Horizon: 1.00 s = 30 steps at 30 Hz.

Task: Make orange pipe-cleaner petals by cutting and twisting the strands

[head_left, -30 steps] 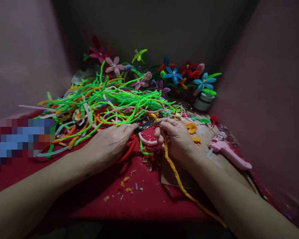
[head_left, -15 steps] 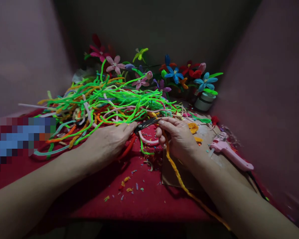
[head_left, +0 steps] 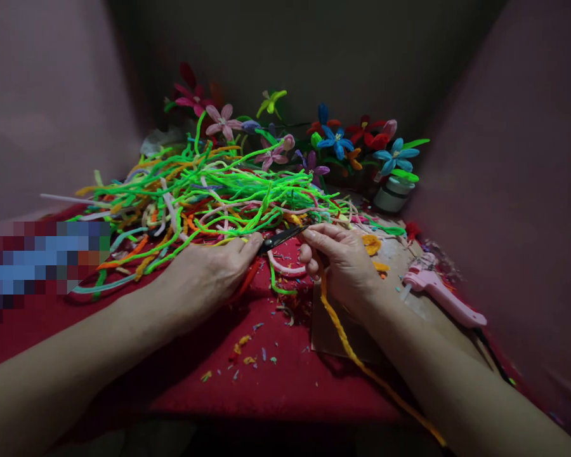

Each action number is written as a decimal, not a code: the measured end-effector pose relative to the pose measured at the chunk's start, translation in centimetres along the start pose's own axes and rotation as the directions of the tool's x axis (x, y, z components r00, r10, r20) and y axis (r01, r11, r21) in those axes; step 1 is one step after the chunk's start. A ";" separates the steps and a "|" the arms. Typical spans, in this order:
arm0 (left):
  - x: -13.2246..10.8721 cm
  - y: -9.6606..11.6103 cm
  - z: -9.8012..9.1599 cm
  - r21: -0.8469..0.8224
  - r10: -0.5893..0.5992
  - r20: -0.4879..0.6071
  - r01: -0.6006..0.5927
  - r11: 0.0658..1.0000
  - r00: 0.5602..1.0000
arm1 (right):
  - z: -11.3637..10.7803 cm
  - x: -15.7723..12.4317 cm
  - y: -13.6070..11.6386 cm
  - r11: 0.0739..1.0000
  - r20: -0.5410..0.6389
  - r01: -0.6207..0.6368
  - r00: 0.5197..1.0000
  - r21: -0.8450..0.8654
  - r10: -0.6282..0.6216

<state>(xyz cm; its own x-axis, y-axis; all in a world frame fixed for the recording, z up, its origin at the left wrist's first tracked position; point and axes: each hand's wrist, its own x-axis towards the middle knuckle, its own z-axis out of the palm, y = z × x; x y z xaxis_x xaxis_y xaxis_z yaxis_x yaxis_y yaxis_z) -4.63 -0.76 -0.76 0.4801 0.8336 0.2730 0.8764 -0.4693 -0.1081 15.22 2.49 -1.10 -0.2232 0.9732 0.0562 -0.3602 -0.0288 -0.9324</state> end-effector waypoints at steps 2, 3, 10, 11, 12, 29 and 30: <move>-0.1 -0.3 0.5 -0.118 0.002 -0.042 -0.006 0.993 0.999 | 0.0 0.0 0.0 1.000 -0.007 -0.003 1.000 0.008 0.003; -0.2 -0.4 0.7 -0.177 0.002 -0.060 -0.013 0.984 0.998 | 0.1 -0.1 -0.1 1.000 -0.009 -0.008 1.000 0.009 0.008; 0.9 0.4 -0.4 -0.740 -0.300 0.006 0.207 0.641 0.954 | 0.3 -0.1 -0.1 0.995 0.014 -0.098 0.995 0.004 0.098; 1.1 0.7 -0.8 -0.843 -0.339 0.075 0.242 0.481 0.938 | 0.4 -0.2 -0.1 0.994 0.037 -0.111 0.993 0.015 0.110; 1.3 1.0 -1.3 -0.906 -0.363 0.143 0.269 0.326 0.921 | 0.5 -0.3 0.0 0.991 0.067 -0.129 0.990 0.023 0.128; 1.2 2.6 -1.6 -0.931 -0.442 -0.076 0.095 0.353 0.894 | 1.4 -1.3 1.3 0.928 0.147 -0.338 0.921 -0.155 0.360; 1.2 2.5 -1.6 -0.920 -0.448 -0.102 0.087 0.381 0.888 | 1.4 -1.3 1.3 0.931 0.170 -0.332 0.919 -0.148 0.355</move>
<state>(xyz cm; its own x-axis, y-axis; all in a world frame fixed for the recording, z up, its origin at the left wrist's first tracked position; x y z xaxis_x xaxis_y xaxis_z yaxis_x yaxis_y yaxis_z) -1.90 -1.41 0.85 0.0303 0.9211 0.3882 0.3410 -0.3746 0.8622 13.81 0.88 -1.92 -0.4868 0.8457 -0.2187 -0.1270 -0.3162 -0.9401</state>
